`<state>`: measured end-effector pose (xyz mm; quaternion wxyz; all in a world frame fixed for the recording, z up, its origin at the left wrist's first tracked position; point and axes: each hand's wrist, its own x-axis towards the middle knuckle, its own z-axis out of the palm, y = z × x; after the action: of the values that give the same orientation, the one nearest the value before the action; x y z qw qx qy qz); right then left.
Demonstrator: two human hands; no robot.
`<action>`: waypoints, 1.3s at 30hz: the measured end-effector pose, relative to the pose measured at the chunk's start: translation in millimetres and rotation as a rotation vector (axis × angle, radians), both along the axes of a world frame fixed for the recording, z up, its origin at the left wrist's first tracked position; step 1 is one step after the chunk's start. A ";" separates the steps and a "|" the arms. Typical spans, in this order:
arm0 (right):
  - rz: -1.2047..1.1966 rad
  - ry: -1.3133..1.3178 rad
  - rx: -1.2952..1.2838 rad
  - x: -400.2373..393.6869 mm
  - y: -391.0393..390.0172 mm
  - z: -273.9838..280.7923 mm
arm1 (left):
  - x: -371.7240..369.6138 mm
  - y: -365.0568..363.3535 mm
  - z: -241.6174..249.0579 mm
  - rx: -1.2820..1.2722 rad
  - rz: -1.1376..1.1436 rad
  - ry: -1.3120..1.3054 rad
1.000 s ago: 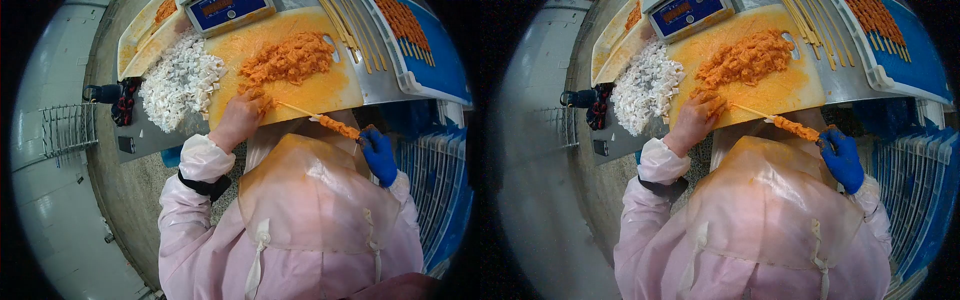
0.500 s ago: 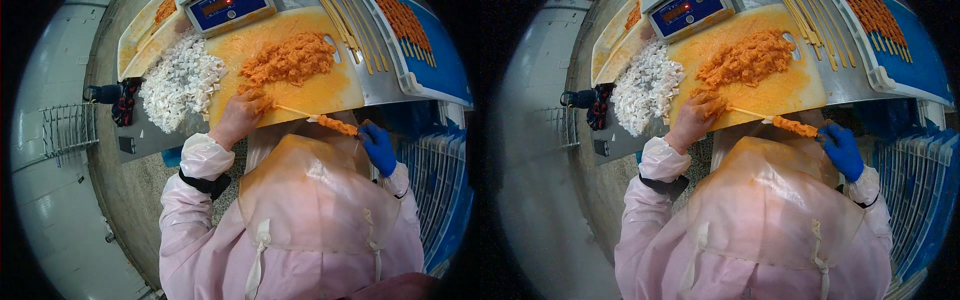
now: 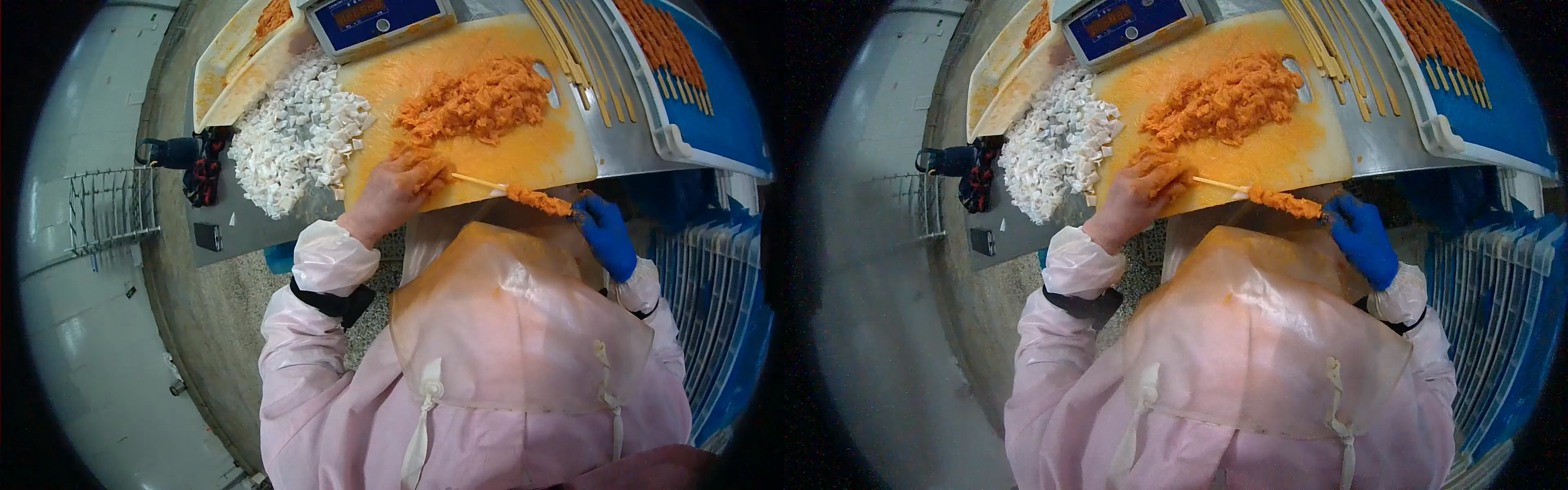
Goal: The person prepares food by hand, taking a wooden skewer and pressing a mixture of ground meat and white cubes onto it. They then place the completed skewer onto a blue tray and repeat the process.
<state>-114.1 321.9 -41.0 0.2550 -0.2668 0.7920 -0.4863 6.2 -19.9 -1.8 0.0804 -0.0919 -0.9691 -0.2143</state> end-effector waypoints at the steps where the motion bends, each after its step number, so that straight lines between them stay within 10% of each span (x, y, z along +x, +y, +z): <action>1: -0.001 -0.003 0.000 0.2 1.1 -1.1 | 0.7 3.9 8.9 0.049 0.057 0.007; 39: 0.066 0.040 0.111 -13.3 -17.6 18.7 | 7.2 -12.7 -2.6 -0.149 0.001 -0.038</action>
<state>-127.3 304.3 -22.3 0.2695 -0.2879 0.8134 -0.4277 13.5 -32.6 -4.4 0.0549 -0.0932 -0.9838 -0.1431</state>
